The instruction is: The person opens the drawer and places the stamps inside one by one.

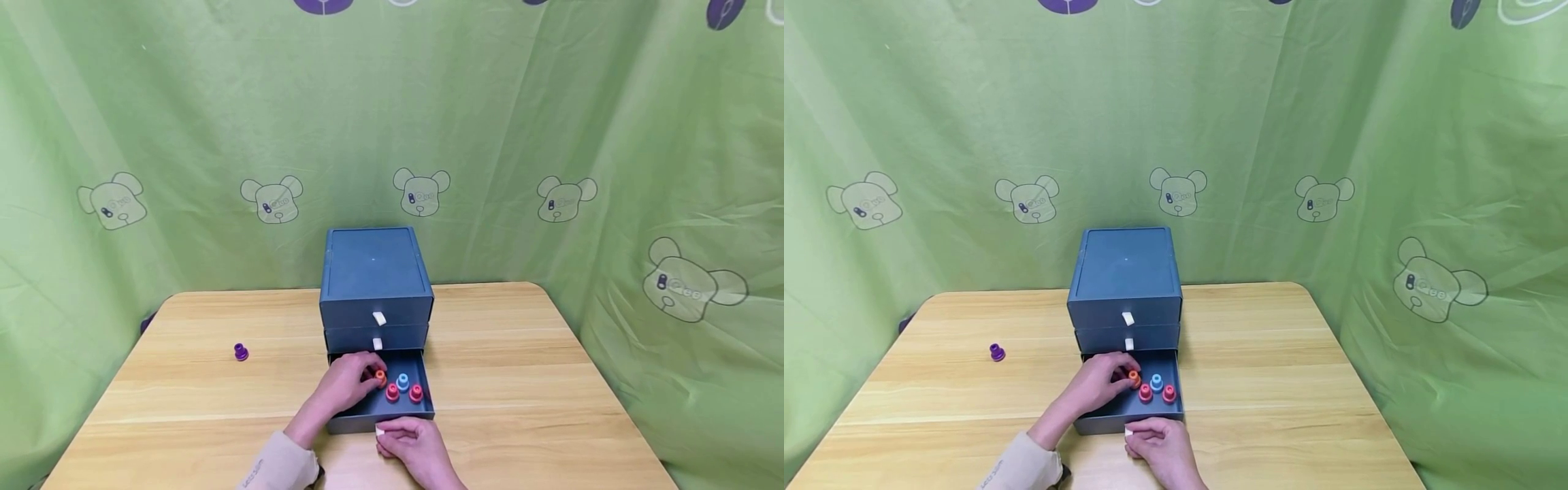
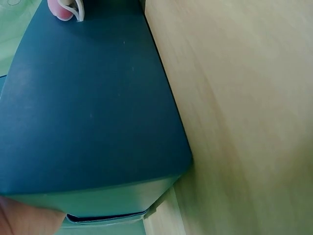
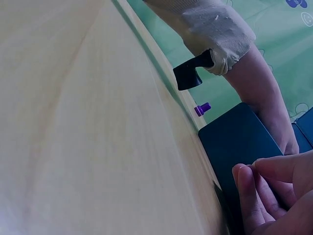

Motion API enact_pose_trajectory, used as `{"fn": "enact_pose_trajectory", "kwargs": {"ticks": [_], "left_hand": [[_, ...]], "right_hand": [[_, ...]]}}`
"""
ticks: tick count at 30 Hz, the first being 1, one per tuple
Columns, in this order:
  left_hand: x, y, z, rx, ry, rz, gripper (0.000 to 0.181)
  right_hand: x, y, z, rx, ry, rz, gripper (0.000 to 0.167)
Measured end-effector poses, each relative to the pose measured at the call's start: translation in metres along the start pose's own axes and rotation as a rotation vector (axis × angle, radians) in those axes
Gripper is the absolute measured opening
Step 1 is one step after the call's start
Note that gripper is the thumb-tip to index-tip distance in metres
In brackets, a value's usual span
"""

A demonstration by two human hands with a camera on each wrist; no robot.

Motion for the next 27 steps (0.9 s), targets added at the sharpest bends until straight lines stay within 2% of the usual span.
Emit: {"fn": "enact_pose_trajectory", "kwargs": {"ticks": [7, 17, 22, 27], "left_hand": [[0.001, -0.001, 0.001, -0.009, -0.009, -0.003, 0.014], [-0.001, 0.003, -0.002, -0.03, 0.01, -0.005, 0.016], [-0.005, 0.004, -0.008, -0.035, 0.024, 0.008, 0.016], [-0.009, 0.004, -0.022, -0.056, 0.027, 0.008, 0.018]], "right_hand": [[0.001, 0.001, -0.001, 0.006, -0.005, -0.002, 0.024], [-0.001, 0.002, -0.002, 0.036, -0.015, -0.039, 0.026], [0.0, 0.002, -0.002, 0.013, -0.002, -0.02, 0.025], [0.001, 0.002, -0.001, 0.002, 0.007, 0.006, 0.024]]}}
Point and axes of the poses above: each hand's wrist, its own x-axis towards the middle knuckle, its own z-axis out of the palm, y = z × x, the point moved 2 cm from there along x, towards the middle knuckle, and after that the axes turned 3 degrees about -x, right-handed, at the moved point
